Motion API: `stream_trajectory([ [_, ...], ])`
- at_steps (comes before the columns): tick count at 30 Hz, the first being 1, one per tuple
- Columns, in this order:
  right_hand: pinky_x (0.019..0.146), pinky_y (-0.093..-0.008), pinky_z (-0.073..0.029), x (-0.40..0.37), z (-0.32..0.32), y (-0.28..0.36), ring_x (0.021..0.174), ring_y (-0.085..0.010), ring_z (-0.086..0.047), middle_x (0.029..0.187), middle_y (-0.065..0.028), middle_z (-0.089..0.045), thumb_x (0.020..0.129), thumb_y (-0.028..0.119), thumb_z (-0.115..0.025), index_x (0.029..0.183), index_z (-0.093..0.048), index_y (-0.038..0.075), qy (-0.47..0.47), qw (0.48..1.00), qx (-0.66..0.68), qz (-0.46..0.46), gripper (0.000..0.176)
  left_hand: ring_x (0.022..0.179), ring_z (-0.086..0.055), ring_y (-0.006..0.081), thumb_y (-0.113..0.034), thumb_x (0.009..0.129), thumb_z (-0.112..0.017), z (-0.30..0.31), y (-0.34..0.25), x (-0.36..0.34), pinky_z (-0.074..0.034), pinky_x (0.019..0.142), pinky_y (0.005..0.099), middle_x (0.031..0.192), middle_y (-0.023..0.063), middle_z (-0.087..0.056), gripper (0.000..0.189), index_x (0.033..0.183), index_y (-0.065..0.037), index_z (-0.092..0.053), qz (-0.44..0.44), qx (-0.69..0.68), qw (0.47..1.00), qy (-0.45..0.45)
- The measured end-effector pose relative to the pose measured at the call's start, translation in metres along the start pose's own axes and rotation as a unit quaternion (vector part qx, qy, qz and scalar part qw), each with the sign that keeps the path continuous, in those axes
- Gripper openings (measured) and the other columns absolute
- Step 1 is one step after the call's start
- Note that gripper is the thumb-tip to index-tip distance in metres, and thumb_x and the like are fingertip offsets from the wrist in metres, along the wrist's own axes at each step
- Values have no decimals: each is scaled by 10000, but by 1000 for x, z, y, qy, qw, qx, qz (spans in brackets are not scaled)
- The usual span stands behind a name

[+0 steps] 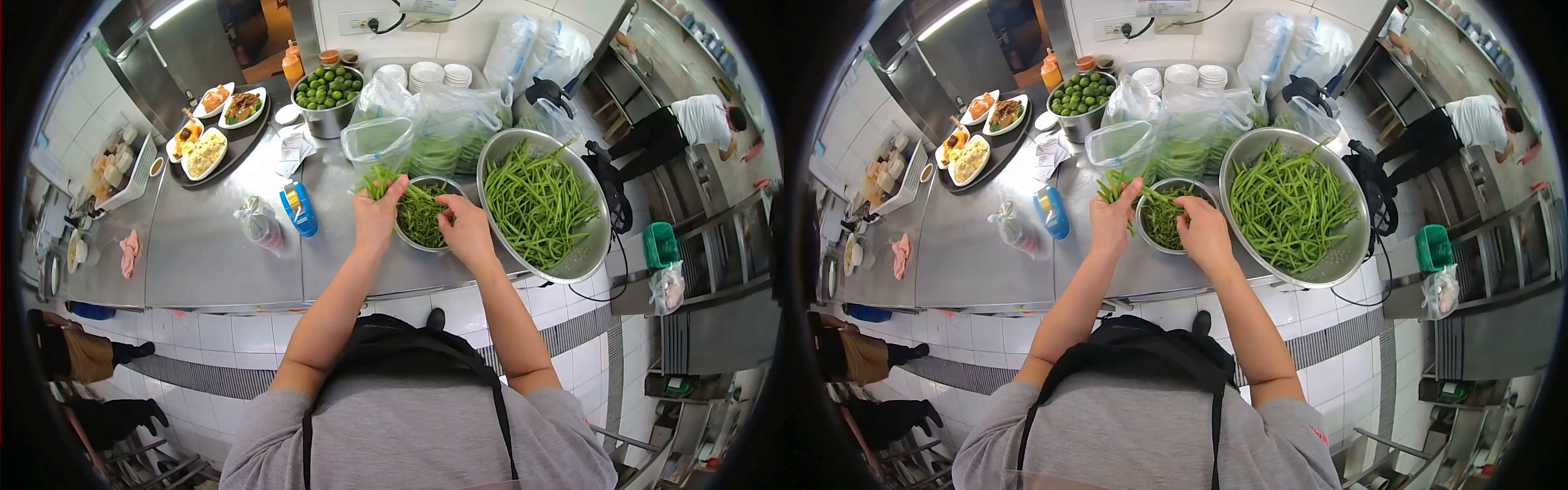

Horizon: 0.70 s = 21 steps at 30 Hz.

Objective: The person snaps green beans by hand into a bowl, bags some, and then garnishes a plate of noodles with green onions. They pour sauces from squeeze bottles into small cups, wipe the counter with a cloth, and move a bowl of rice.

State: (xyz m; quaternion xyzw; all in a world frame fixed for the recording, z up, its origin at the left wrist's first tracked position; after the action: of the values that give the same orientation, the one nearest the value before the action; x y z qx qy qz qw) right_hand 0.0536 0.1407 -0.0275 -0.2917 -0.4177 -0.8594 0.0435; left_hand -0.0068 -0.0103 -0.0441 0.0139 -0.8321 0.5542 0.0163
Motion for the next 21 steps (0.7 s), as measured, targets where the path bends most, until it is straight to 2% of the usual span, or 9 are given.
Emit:
stream_trajectory([
  [5, 540, -296, -456, 5, 11, 8, 597, -215, -568, 751, -82, -574, 730, 52, -638, 818, -624, 34, -9, 999, -46, 8, 90, 459, -386, 11, -172, 782, -687, -3, -2, -1, -274, 402, 183, 611, -54, -539, 127, 785, -49, -654, -4, 19, 1000, -3],
  [8, 553, -307, -451, 11, 14, 23, 610, -227, -564, 741, -81, -573, 736, 56, -633, 807, -629, 36, 10, 999, 31, -35, 74, 475, -391, 9, -156, 787, -680, -7, 0, -2, -277, 405, 184, 629, -54, -544, 116, 802, -43, -657, -2, 19, 1000, 15],
  [11, 535, -313, -442, 13, 5, 30, 587, -226, -552, 707, -84, -563, 719, 50, -644, 758, -614, 31, 41, 999, 23, 8, 52, 483, -394, 11, -143, 783, -683, -12, -2, -5, -282, 412, 185, 631, -57, -540, 114, 815, -37, -656, -1, 27, 1000, 15],
  [13, 523, -315, -436, 19, 6, 33, 579, -221, -551, 673, -88, -550, 691, 39, -654, 723, -595, 30, 7, 997, -6, 81, 67, 473, -394, 20, -146, 776, -689, -14, -6, -8, -285, 412, 192, 642, -33, -553, 139, 833, -26, -649, -4, 26, 1000, 14],
  [14, 510, -301, -426, 18, 7, 28, 567, -207, -540, 652, -86, -537, 667, 29, -653, 715, -584, 29, -14, 999, 49, 15, 84, 462, -393, 28, -150, 769, -694, -15, -9, -9, -289, 412, 199, 652, -10, -567, 167, 850, -14, -641, -11, 23, 1000, 16],
  [15, 493, -253, -399, 19, 9, 25, 558, -120, -512, 640, -33, -537, 690, 35, -649, 716, -591, 27, -21, 997, 68, -12, 64, 462, -393, 28, -150, 769, -694, -17, -11, -11, -289, 412, 199, 652, -10, -567, 167, 850, -14, -641, -5, 26, 1000, 13],
  [17, 483, -203, -362, 18, 6, 10, 572, -38, -457, 643, 29, -524, 741, 40, -636, 720, -596, 22, -36, 961, 226, -153, 49, 489, -429, 32, -142, 777, -686, -23, -16, -16, -308, 431, 185, 674, 1, -595, 146, 841, -14, -655, 0, -74, 997, 34],
  [19, 492, -173, -340, 18, 9, 18, 580, -4, -429, 649, 55, -521, 782, 40, -614, 737, -600, 14, -44, 933, 307, -181, 55, 489, -432, 36, -145, 780, -684, -27, -17, -21, -312, 431, 187, 690, 14, -606, 154, 845, -8, -654, 15, -103, 994, 29],
  [21, 501, -165, -337, 17, 5, 20, 562, -11, -432, 635, 50, -524, 793, 34, -603, 750, -597, 6, -35, 848, 488, -201, 51, 488, -435, 41, -148, 782, -681, -29, -18, -24, -315, 431, 188, 706, 27, -616, 163, 849, -2, -652, 27, -135, 990, 26],
])
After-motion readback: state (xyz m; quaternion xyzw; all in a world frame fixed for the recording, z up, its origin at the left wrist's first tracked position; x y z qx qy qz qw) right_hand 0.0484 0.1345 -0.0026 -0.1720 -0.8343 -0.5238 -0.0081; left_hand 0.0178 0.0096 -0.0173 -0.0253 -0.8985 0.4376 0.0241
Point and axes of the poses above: each hand's wrist, its own x-axis towards the middle knuckle, its own z-axis out of the back of the hand, y = z × x, the point moved 5 cm from there along x, towards the middle knuckle
